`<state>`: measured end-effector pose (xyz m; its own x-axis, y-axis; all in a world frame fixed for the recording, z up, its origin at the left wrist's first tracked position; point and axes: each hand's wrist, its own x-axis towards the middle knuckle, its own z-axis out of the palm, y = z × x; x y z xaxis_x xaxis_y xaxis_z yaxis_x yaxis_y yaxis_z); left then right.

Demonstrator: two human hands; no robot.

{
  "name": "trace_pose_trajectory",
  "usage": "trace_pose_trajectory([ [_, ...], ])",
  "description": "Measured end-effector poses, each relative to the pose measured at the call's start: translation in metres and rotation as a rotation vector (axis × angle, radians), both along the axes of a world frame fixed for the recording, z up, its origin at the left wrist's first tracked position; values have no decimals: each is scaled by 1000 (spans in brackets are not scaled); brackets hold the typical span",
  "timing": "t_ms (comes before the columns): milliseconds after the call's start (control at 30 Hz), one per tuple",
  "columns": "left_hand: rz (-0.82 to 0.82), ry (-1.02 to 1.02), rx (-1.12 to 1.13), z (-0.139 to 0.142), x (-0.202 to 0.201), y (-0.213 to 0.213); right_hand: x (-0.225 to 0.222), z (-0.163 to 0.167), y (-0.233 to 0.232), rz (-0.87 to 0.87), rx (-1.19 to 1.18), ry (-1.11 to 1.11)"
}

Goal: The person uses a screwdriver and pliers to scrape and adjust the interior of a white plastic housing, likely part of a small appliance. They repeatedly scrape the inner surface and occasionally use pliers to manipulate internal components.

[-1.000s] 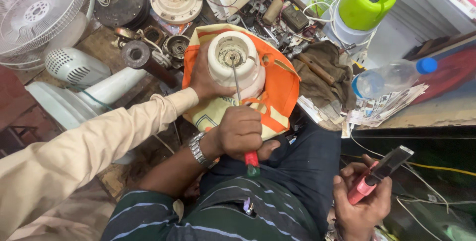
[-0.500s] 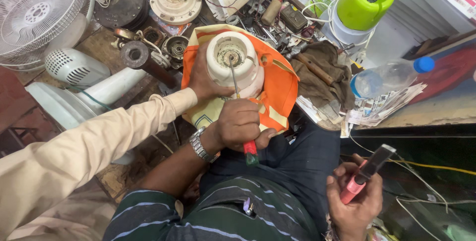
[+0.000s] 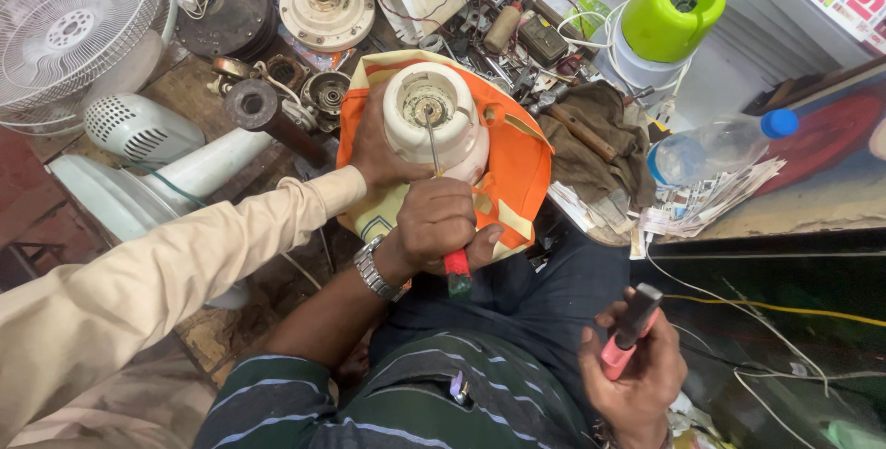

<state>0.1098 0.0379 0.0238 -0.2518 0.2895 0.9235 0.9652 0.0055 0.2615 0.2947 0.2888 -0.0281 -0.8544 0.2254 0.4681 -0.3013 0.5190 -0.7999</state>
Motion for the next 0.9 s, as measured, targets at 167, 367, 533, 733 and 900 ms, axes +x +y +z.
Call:
trace_pose_trajectory([
  [167, 52, 41, 10, -2, -1, 3, 1, 1, -7, -26, 109, 38],
  [367, 59, 51, 20, -12, -7, 8, -17, 44, -25, -160, 450, 51],
  [533, 184, 54, 28, -8, -23, 7, -56, 24, -37, 134, 507, -64],
  [733, 92, 45, -42, -11, -7, 13, -14, -15, -13, 31, 86, -41],
  [900, 136, 38, -124, 2, 10, 32, -4, -19, -7, -67, -87, -181],
])
